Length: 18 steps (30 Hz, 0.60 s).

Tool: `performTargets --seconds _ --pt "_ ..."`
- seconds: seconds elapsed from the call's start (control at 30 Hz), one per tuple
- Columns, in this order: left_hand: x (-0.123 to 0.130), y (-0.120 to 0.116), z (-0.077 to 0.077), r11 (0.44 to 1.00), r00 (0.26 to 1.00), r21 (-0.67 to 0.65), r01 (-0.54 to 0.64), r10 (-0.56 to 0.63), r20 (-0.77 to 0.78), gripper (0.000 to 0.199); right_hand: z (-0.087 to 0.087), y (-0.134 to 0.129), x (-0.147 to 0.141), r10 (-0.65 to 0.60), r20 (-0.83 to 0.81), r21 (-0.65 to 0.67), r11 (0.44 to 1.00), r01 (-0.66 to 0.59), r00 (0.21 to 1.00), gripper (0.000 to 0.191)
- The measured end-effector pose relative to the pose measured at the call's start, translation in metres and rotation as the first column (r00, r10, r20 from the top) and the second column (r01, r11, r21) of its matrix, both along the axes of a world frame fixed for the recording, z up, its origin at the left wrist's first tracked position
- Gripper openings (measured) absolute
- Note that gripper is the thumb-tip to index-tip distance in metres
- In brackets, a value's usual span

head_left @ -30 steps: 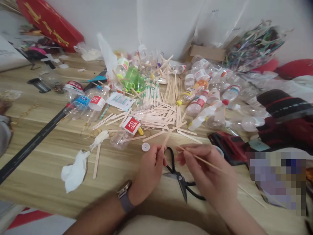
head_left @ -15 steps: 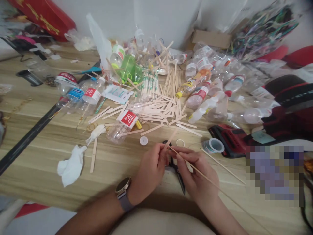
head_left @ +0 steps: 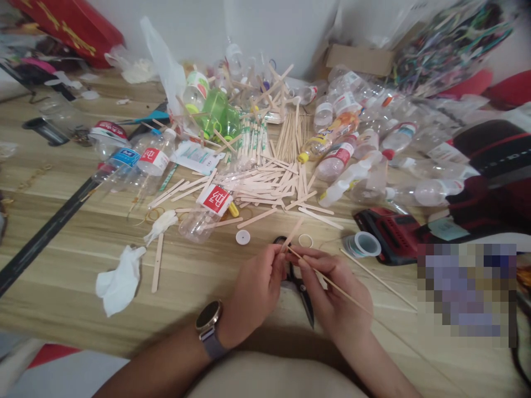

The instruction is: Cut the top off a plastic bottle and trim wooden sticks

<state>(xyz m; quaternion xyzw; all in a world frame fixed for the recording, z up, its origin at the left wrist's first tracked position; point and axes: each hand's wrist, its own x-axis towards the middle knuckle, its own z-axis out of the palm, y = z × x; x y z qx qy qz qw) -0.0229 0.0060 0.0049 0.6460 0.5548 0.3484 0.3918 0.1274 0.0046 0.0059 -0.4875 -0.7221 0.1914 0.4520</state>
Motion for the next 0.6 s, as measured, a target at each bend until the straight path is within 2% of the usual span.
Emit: performTargets --seconds 0.2,0.43,0.6 --pt "-0.001 -0.003 -0.007 0.99 0.992 0.141 0.018 0.0 -0.128 0.037 -0.007 -0.001 -0.003 -0.012 -0.264 -0.09 0.996 -0.013 0.964 0.009" --pt "-0.001 -0.008 -0.013 0.938 0.972 0.341 0.06 0.023 -0.235 0.033 -0.008 -0.002 -0.009 -0.001 -0.343 -0.082 0.996 -0.029 0.939 0.009" --pt "-0.001 -0.01 -0.016 0.93 0.966 0.361 0.073 0.025 -0.259 0.034 -0.006 -0.002 -0.011 -0.011 -0.374 -0.072 0.997 -0.017 0.927 0.01"
